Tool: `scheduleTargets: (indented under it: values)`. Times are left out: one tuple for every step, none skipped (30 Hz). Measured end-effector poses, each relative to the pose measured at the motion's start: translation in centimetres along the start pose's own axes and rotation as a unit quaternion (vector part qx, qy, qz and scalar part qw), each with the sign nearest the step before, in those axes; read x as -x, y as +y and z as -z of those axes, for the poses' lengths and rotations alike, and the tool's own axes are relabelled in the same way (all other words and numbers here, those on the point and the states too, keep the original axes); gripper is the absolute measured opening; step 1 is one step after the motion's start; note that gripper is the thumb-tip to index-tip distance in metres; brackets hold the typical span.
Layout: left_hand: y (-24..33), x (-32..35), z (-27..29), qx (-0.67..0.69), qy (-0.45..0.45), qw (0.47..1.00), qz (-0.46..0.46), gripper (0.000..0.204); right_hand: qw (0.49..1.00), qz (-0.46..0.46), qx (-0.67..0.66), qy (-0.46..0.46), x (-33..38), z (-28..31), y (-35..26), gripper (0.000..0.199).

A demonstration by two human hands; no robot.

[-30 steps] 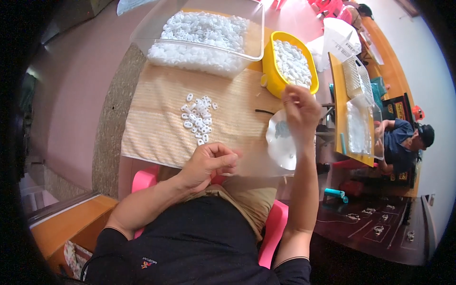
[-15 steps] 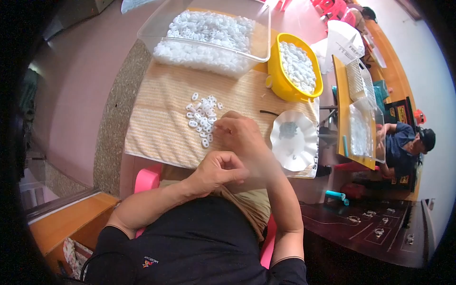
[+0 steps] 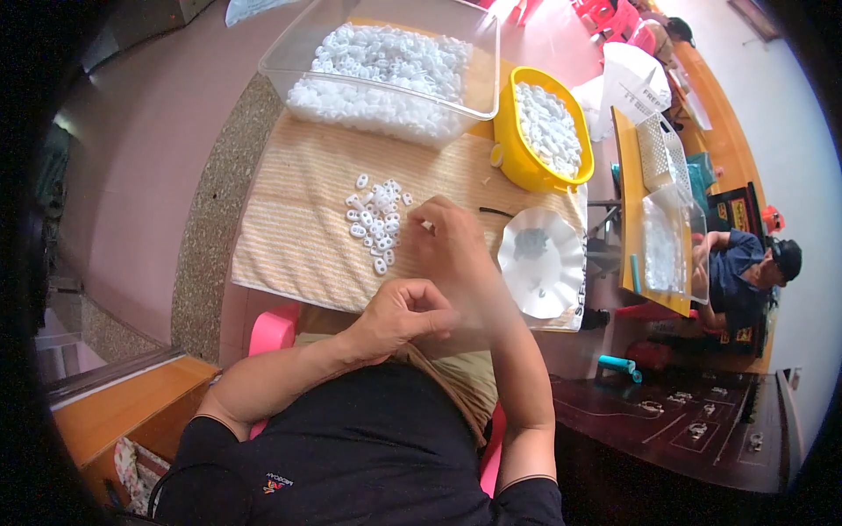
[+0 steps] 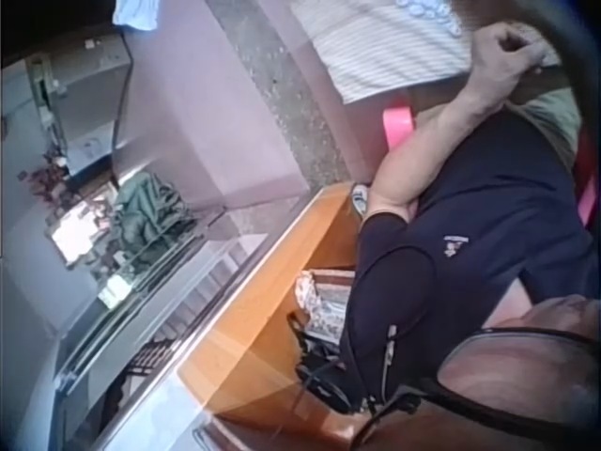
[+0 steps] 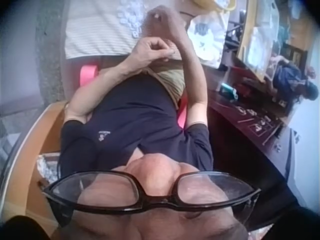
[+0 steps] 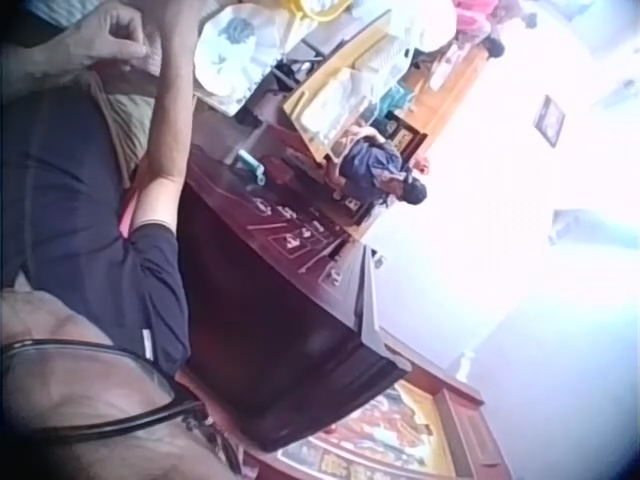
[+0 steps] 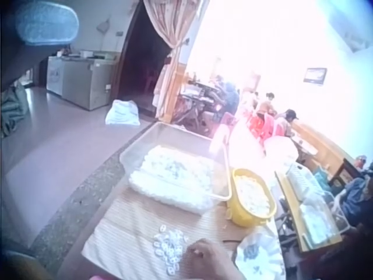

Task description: Assembling small white plastic components by hand at a workbench.

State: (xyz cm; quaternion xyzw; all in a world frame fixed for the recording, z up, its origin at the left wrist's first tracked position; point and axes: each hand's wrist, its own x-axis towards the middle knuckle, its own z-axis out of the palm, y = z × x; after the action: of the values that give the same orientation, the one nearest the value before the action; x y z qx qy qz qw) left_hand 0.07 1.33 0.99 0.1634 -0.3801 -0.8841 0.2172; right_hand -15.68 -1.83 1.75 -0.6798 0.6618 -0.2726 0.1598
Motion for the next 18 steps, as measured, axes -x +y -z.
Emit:
scheduleTargets:
  values:
    - [0.0, 0.0, 0.0, 0.000, -0.001, 1.000, 0.000, 0.011, 1.000, 0.000, 0.000, 0.001, -0.4, -0.1, 0.0, 0.014]
    - [0.1, 0.0, 0.0, 0.002, 0.001, 1.000, 0.003, 0.011, 1.000, -0.009, 0.012, 0.024, -0.8, -0.2, -0.1, 0.014]
    - [0.1, 0.1, -0.1, 0.004, 0.002, 1.000, 0.006, 0.010, 0.998, -0.018, 0.024, 0.047, -1.1, -0.4, -0.2, 0.014]
    - [0.1, 0.1, 0.0, 0.003, 0.002, 1.000, 0.006, 0.010, 0.998, -0.018, 0.023, 0.047, -1.5, -0.6, -0.3, 0.014]
    - [0.0, 0.1, 0.1, 0.004, 0.007, 1.000, 0.008, 0.011, 0.997, -0.016, 0.053, 0.056, -1.8, -0.9, -0.4, 0.014]
    - [0.0, 0.0, 0.1, 0.004, 0.011, 1.000, 0.010, 0.011, 0.994, -0.015, 0.082, 0.065, -2.0, -1.0, -0.4, 0.014]
    - [0.0, 0.1, 0.2, 0.004, 0.011, 1.000, 0.010, 0.011, 0.994, -0.015, 0.082, 0.065, -2.2, -1.1, -0.3, 0.014]
    - [0.1, 0.1, 0.3, 0.011, 0.013, 1.000, 0.010, 0.011, 0.995, -0.024, 0.084, 0.043, -2.4, -1.3, -0.1, 0.015]
    - [0.2, 0.1, 0.3, 0.018, 0.015, 1.000, 0.009, 0.011, 0.996, -0.034, 0.086, 0.021, -2.5, -1.4, 0.1, 0.015]
    - [0.2, 0.1, 0.4, 0.019, 0.016, 1.000, 0.009, 0.011, 0.996, -0.033, 0.086, 0.020, -2.5, -1.4, 0.0, 0.015]
    - [0.1, 0.0, 0.4, 0.031, 0.023, 0.999, 0.005, 0.011, 0.996, -0.037, 0.085, 0.019, -2.5, -1.4, -0.1, 0.015]
    - [0.0, 0.0, 0.5, 0.044, 0.031, 0.999, 0.001, 0.011, 0.995, -0.040, 0.084, 0.018, -2.4, -1.4, -0.2, 0.014]
    - [0.0, 0.0, 0.5, 0.045, 0.030, 0.999, 0.001, 0.011, 0.995, -0.041, 0.085, 0.018, -2.3, -1.4, -0.1, 0.014]
    - [-0.1, -0.1, 0.5, 0.058, 0.040, 0.998, 0.000, 0.011, 0.996, -0.027, 0.077, 0.026, -2.2, -1.5, 0.2, 0.014]
    - [-0.1, -0.1, 0.5, 0.071, 0.049, 0.996, -0.002, 0.011, 0.997, -0.013, 0.069, 0.034, -2.1, -1.5, 0.5, 0.014]
    - [0.0, -0.1, 0.5, 0.071, 0.048, 0.996, -0.003, 0.011, 0.997, -0.013, 0.070, 0.035, -1.9, -1.5, 0.9, 0.014]
    - [0.0, -0.2, 0.4, 0.079, 0.080, 0.994, 0.001, 0.011, 0.996, 0.019, 0.060, 0.067, -1.6, -1.6, 1.3, 0.012]
    - [0.1, -0.3, 0.3, 0.086, 0.111, 0.990, 0.005, 0.010, 0.992, 0.052, 0.050, 0.100, -1.3, -1.5, 1.5, 0.011]
